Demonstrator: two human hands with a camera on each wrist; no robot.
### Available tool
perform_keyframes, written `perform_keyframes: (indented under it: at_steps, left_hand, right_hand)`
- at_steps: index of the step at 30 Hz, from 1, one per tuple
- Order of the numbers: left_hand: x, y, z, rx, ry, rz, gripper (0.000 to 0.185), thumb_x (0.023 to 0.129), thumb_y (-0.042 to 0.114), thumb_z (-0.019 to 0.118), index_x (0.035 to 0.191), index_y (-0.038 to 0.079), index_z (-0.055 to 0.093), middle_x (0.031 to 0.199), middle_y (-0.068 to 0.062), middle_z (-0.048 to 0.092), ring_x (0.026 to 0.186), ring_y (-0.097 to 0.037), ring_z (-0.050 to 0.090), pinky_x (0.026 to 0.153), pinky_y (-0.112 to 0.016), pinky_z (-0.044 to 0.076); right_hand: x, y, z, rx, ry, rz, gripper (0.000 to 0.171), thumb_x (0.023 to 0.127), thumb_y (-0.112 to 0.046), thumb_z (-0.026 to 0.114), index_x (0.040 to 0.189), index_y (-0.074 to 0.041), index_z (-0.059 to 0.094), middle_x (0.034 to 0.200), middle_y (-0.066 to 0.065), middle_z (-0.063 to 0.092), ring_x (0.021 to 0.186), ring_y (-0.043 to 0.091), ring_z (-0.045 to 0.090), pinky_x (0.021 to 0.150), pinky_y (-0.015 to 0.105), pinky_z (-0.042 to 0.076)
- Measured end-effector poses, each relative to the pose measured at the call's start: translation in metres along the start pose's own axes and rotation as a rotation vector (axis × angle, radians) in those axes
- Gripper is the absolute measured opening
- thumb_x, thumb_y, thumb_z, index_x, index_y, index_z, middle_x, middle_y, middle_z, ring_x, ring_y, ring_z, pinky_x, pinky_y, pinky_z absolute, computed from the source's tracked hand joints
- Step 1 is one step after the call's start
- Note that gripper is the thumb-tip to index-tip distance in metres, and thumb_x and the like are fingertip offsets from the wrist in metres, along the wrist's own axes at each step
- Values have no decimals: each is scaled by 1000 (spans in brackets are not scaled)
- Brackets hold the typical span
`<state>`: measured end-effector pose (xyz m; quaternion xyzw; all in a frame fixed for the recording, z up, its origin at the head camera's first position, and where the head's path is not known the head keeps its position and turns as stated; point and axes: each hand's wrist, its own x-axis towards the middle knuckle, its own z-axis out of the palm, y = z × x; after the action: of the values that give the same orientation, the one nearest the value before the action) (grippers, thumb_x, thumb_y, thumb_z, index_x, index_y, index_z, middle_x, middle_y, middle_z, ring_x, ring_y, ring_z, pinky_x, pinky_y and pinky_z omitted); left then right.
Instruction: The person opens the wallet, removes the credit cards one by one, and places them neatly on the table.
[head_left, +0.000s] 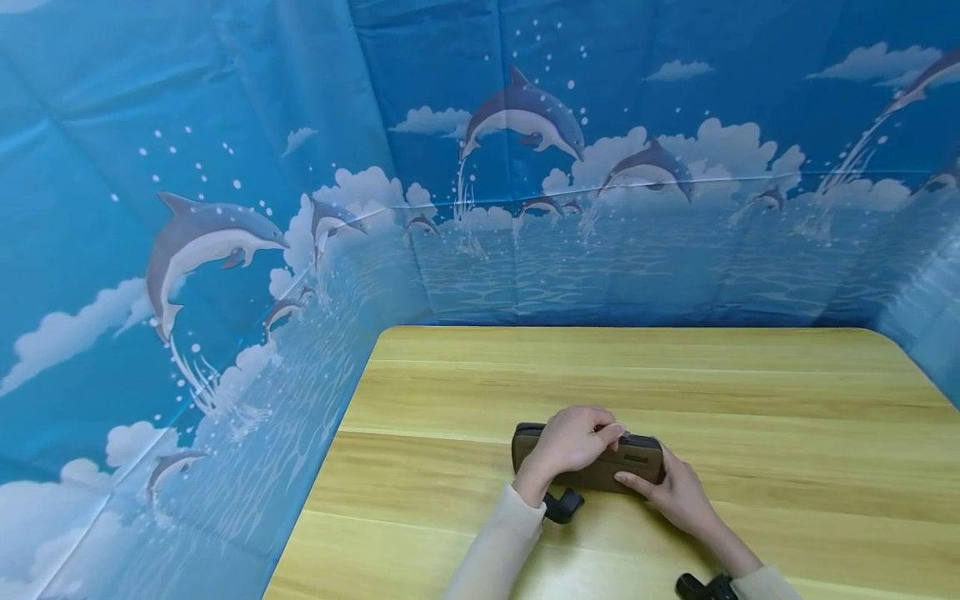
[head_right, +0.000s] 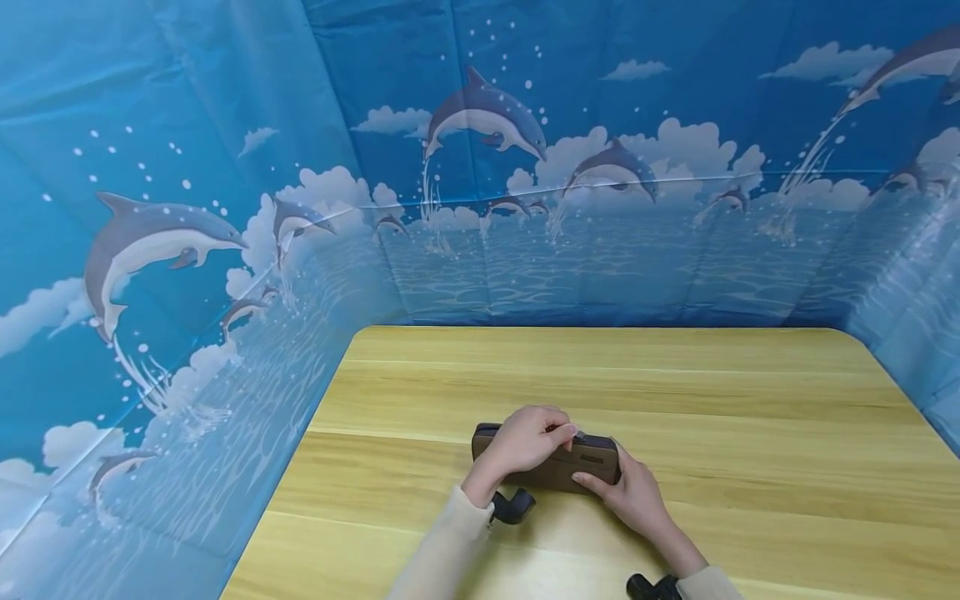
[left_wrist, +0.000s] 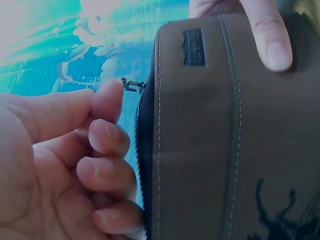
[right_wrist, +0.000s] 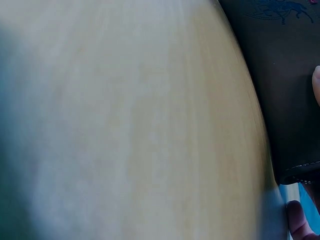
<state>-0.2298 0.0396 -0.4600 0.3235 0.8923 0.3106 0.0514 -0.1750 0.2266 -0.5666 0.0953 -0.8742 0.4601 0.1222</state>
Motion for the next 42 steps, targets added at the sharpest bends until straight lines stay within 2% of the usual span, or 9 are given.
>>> perform_keyframes:
  at_steps: [6, 16, 22, 27, 30, 34, 37, 39, 42]
  left_hand:
    - [-3, -3, -5, 48, 11, -23, 36, 100, 38, 47, 68, 26, 61, 60, 17, 50, 48, -4, 41, 50, -19, 35]
    - [-9, 1, -7, 201, 43, -78, 38, 98, 37, 50, 62, 29, 57, 50, 16, 44, 43, -5, 38, 46, -22, 32]
    - [-13, 1, -9, 224, 66, -115, 45, 96, 44, 52, 55, 26, 52, 46, 14, 41, 43, -5, 38, 47, -23, 31]
    - [-16, -2, -12, 249, 84, -132, 44, 95, 43, 55, 54, 27, 55, 48, 18, 43, 44, -4, 39, 46, -22, 31]
    - [-18, -7, -16, 247, 119, -144, 42, 93, 44, 57, 55, 27, 57, 47, 18, 41, 43, -3, 38, 44, -22, 31]
    - [-24, -18, -19, 207, 241, -168, 35, 88, 50, 63, 61, 28, 58, 52, 18, 43, 47, -1, 39, 46, -21, 31]
    - [-28, -30, -21, 142, 331, -192, 30, 80, 57, 68, 75, 28, 62, 67, 17, 49, 60, -1, 46, 54, -21, 36]
    - [-32, -38, -22, 75, 347, -211, 36, 75, 60, 71, 89, 27, 65, 81, 15, 55, 73, -6, 51, 62, -23, 40]
    - [-39, -53, -20, 0, 328, -229, 60, 68, 64, 73, 113, 25, 64, 101, 9, 60, 92, -12, 55, 74, -28, 44]
  right_hand:
    - [-1, 0, 0, 12, -6, 40, 43, 79, -25, 79, 114, -11, 59, 89, -2, 68, 76, 8, 62, 62, 28, 49]
    - [-1, -1, 0, 6, -7, 54, 44, 79, -28, 79, 115, -13, 59, 89, -3, 68, 79, 9, 62, 64, 28, 49]
    - [-2, -1, 1, -1, 2, 46, 44, 78, -27, 79, 114, -11, 59, 88, -3, 68, 78, 9, 61, 64, 28, 49]
    - [-1, -1, 0, -1, 6, 27, 43, 79, -26, 79, 113, -11, 59, 90, -2, 69, 80, 10, 62, 65, 28, 49]
    - [-1, -1, 0, -5, 6, 25, 43, 79, -26, 79, 114, -12, 59, 91, -2, 69, 82, 11, 62, 66, 29, 49]
    - [0, -2, 0, -9, -4, 25, 43, 79, -27, 79, 115, -12, 59, 93, -2, 69, 84, 14, 63, 68, 30, 50]
    - [0, -2, 0, -10, -10, 34, 44, 79, -28, 78, 115, -11, 59, 93, -1, 69, 84, 17, 64, 67, 30, 50]
    - [0, -2, 0, -11, -12, 45, 44, 79, -29, 78, 115, -11, 58, 93, 0, 69, 83, 18, 64, 67, 30, 50]
    - [1, -2, -1, -11, -10, 43, 44, 79, -29, 78, 115, -12, 58, 92, -1, 68, 82, 17, 64, 66, 30, 50]
